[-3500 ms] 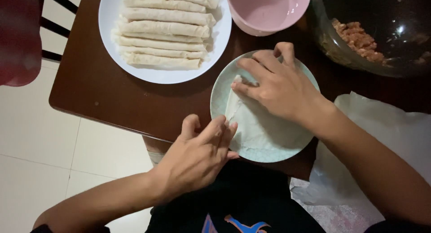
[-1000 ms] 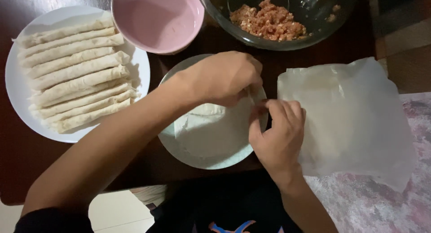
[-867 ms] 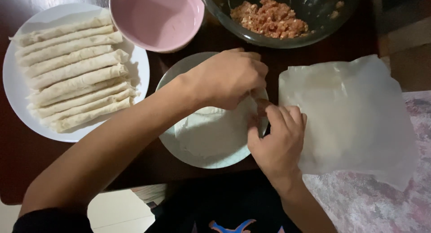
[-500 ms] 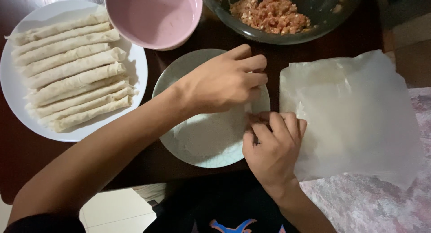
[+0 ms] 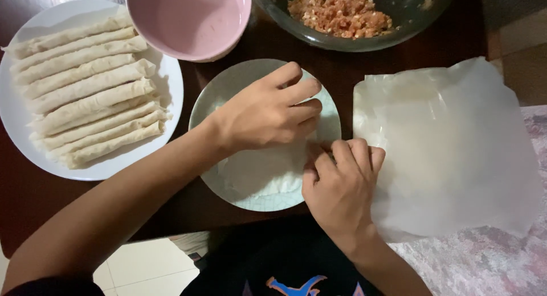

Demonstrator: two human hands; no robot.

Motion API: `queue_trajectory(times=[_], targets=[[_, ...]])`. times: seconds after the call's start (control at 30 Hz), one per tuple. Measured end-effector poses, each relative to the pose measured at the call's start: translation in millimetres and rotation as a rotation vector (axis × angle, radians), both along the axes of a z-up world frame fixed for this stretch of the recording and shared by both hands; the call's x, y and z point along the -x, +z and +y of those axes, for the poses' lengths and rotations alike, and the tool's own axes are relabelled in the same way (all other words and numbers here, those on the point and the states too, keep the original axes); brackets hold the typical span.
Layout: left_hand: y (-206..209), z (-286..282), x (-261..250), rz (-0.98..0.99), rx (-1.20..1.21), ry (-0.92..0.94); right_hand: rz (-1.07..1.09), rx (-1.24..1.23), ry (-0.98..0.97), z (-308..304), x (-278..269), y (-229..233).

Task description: Manually wrap spring rolls with filling using rice paper wrappers.

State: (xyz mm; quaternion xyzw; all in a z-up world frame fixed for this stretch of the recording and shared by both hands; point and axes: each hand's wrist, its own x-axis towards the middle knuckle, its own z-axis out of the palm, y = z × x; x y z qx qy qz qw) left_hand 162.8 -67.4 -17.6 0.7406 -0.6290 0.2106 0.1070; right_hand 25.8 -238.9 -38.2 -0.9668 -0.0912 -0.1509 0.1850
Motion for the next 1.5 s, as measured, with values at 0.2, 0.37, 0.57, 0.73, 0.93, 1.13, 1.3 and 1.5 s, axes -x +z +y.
queue_trajectory(times=[0.2, 0.37, 0.57, 0.73, 0.93, 1.13, 1.3, 1.5], targets=[[2, 2, 2, -0.031, -0.046, 0.014, -0.017, -0.007, -0.001, 2, 1, 3], [0, 4, 3, -0.022, -0.104, 0.022, 0.014, -0.026, 0.008, 3, 0, 8], [-4, -1, 7, -0.052, -0.035, 0.092, 0.013, -0.010, 0.016, 0, 1, 5], [-10, -5, 12, -0.097, -0.063, 0.122, 0.062, -0.014, 0.013, -1, 1, 5], [-4, 3, 9, -0.080, -0.118, 0.115, 0.010, -0.065, 0.043, -2, 0, 7], [-2, 3, 14, -0.029, -0.248, 0.130, 0.087, -0.029, 0.112, -5, 1, 18], [-6, 9, 13, -0.085, -0.196, 0.058, 0.167, 0.014, 0.143, -7, 0, 24], [-6, 8, 12, -0.035, -0.240, 0.068, 0.131, -0.058, 0.194, -23, -7, 17]])
